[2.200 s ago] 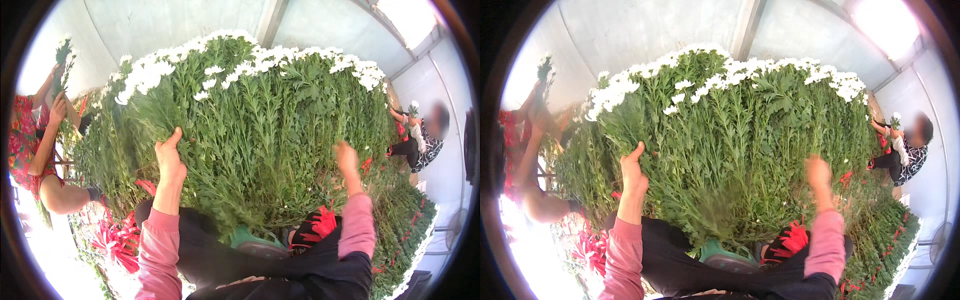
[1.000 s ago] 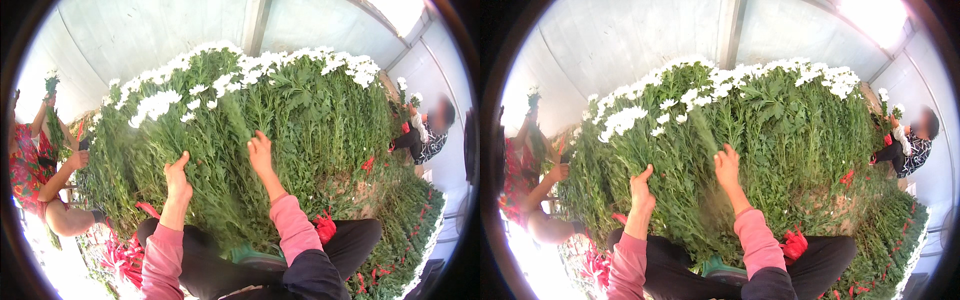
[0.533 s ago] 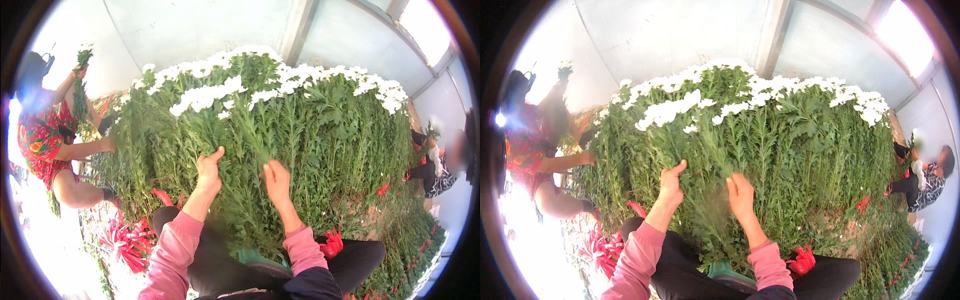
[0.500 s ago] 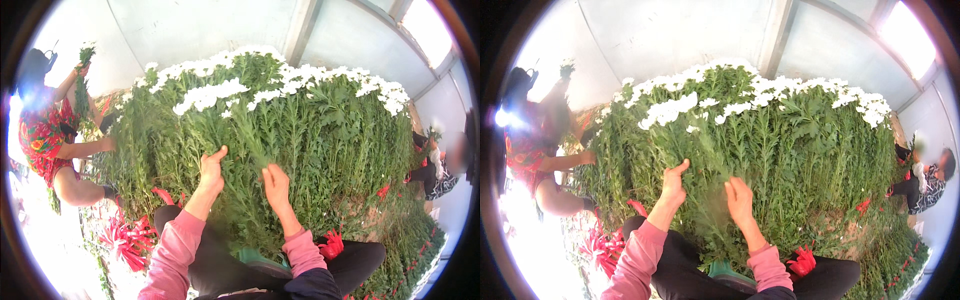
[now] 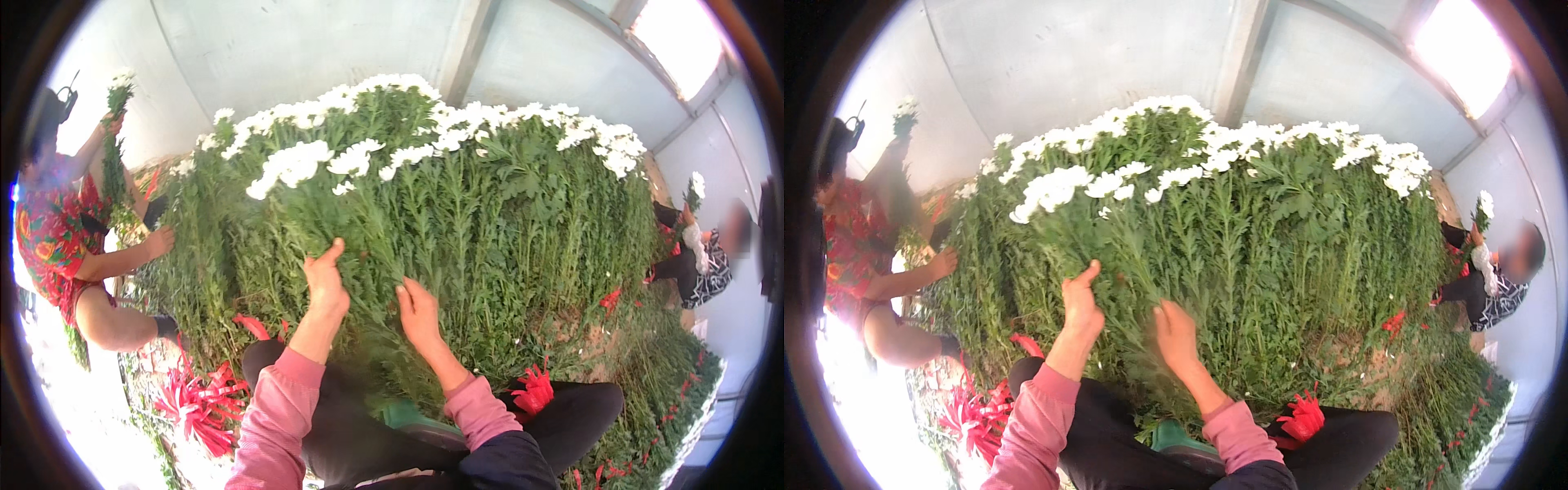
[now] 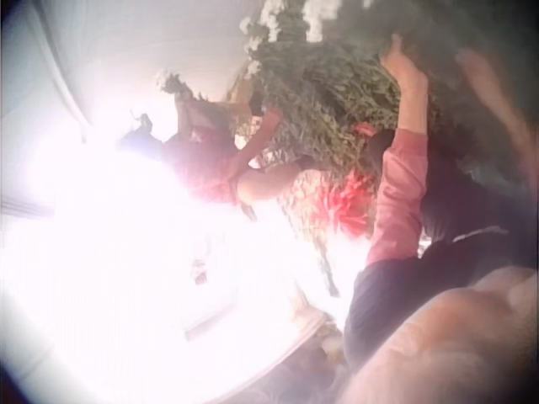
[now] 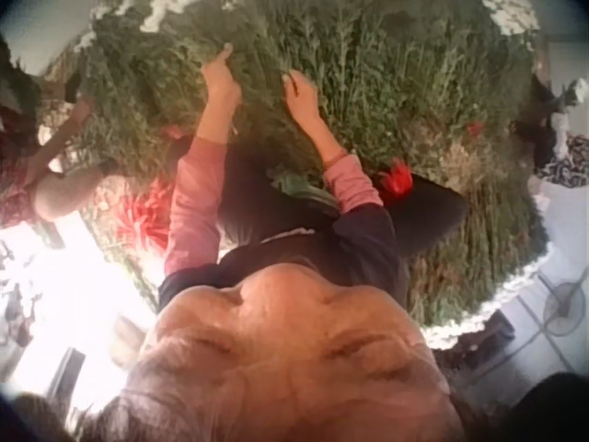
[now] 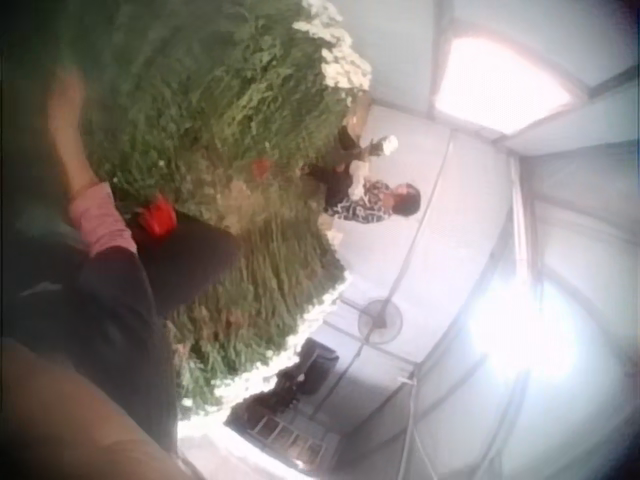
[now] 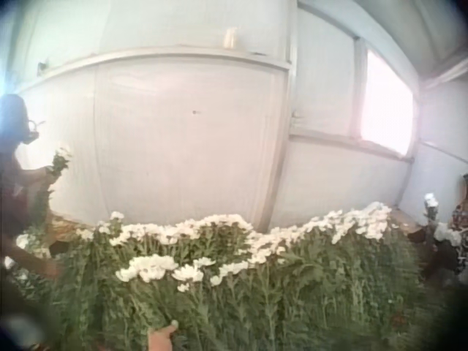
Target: The person gathers white chrysanthemum stems from a large pile, aligns them into a bunch, and ties the stems with a red ribbon. The person repeats this process multiple times, creating several tied bouquets.
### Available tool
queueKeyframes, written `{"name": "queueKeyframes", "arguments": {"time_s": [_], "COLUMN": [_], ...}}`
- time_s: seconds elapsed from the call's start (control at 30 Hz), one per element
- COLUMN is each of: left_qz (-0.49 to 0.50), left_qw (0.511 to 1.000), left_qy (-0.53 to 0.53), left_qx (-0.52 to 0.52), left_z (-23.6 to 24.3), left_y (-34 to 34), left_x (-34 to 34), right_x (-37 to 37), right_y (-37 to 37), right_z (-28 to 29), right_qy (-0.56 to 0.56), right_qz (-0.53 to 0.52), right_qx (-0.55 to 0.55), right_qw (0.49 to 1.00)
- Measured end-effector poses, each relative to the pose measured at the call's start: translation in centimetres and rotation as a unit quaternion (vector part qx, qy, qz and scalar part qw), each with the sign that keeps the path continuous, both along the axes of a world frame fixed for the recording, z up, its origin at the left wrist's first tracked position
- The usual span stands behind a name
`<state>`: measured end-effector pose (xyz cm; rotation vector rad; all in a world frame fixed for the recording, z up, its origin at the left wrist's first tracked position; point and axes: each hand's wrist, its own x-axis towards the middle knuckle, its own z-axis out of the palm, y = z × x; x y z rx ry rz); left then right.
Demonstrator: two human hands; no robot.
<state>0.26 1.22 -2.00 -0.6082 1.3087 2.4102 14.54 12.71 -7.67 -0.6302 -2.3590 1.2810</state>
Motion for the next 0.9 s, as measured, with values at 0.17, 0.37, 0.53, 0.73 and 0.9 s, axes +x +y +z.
{"name": "queueKeyframes", "arguments": {"time_s": [0.17, 0.37, 0.53, 0.73, 0.9], "left_qz": [-0.028, -0.029, -0.072, -0.040, -0.036], "left_qw": [0.999, 0.999, 0.997, 0.999, 0.999], "left_qy": [0.018, 0.014, 0.002, 0.016, 0.008], "left_qx": [0.028, 0.003, -0.003, -0.025, -0.040], "left_z": [1.6, 1.9, 2.0, 2.2, 2.2], "left_y": [-2.0, -1.4, -0.6, -0.1, 0.3], "left_x": [-0.3, -0.4, 0.5, 1.1, 0.9], "right_x": [-4.8, -1.9, 2.7, 0.6, -2.5], "right_y": [10.2, 14.9, 15.1, 12.5, 10.6], "right_z": [-5.0, -6.4, -8.2, -7.9, -8.3], "right_qy": [-0.119, -0.012, 0.005, 0.030, 0.101], "right_qz": [-0.193, -0.159, -0.213, -0.192, -0.194], "right_qx": [0.254, 0.006, -0.079, -0.044, -0.066], "right_qw": [0.940, 0.987, 0.974, 0.980, 0.974]}}
